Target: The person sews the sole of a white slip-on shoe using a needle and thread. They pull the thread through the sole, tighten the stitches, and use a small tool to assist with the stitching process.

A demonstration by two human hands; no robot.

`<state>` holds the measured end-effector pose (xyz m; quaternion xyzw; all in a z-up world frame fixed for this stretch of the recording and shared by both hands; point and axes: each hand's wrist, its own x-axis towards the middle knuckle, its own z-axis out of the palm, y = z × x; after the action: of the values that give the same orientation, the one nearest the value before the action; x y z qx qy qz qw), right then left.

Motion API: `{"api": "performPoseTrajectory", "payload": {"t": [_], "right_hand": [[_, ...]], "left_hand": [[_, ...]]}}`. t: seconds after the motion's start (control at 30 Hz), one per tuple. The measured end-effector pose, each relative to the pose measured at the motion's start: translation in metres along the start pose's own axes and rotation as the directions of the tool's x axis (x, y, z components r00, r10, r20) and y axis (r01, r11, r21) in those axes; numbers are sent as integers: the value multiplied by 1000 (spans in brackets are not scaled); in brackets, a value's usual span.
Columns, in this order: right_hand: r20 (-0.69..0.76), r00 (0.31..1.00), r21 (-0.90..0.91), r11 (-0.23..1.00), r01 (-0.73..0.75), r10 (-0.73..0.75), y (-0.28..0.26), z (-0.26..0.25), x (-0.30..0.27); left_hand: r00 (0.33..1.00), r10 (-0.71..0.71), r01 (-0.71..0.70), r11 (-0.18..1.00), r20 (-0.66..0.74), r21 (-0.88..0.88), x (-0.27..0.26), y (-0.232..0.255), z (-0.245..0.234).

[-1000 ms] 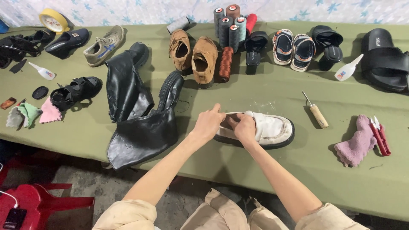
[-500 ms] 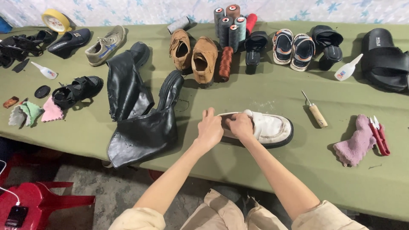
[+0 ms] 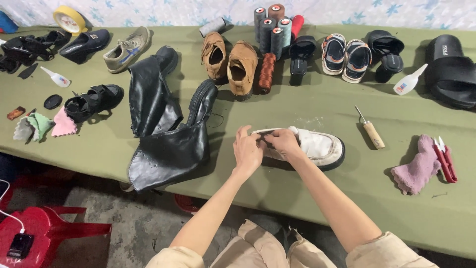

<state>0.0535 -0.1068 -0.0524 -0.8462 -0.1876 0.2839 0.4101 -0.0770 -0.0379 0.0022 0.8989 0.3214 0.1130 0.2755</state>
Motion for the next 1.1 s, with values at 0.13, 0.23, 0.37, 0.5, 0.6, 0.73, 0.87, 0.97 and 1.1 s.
{"api": "performPoseTrajectory", "payload": {"t": [0.13, 0.23, 0.37, 0.5, 0.6, 0.73, 0.87, 0.97, 1.1], "right_hand": [[-57, 998, 95, 995, 26, -20, 18, 4, 18], [-116, 993, 53, 998, 43, -37, 12, 0, 6], [-166, 984, -25, 998, 61, -65, -10, -7, -17], [-149, 989, -59, 998, 9, -18, -23, -9, -31], [-156, 988, -118, 993, -18, -1, -24, -6, -29], [-173, 983, -158, 983, -93, 65, -24, -2, -23], [-188, 979, -155, 982, -109, 79, -35, -5, -35], [-202, 976, -130, 986, -107, 79, -47, -6, -54], [-197, 977, -123, 986, -113, 87, -25, 0, -26]], "left_hand": [[990, -4, -2, 999, -144, -48, 6, -10, 20], [969, 23, -32, 999, -248, -30, 4, -9, 27], [923, 107, -94, 994, -370, 52, 7, -17, 40], [933, 109, -85, 993, -342, 84, -2, -19, 42], [923, 150, -136, 989, -355, 64, -9, -21, 42], [940, 150, -180, 981, -307, -74, -21, -21, 40], [936, 163, -217, 965, -312, -146, -25, -23, 41], [936, 162, -219, 963, -312, -158, -33, -13, 29], [928, 176, -243, 954, -328, -176, -33, -22, 41]]}}
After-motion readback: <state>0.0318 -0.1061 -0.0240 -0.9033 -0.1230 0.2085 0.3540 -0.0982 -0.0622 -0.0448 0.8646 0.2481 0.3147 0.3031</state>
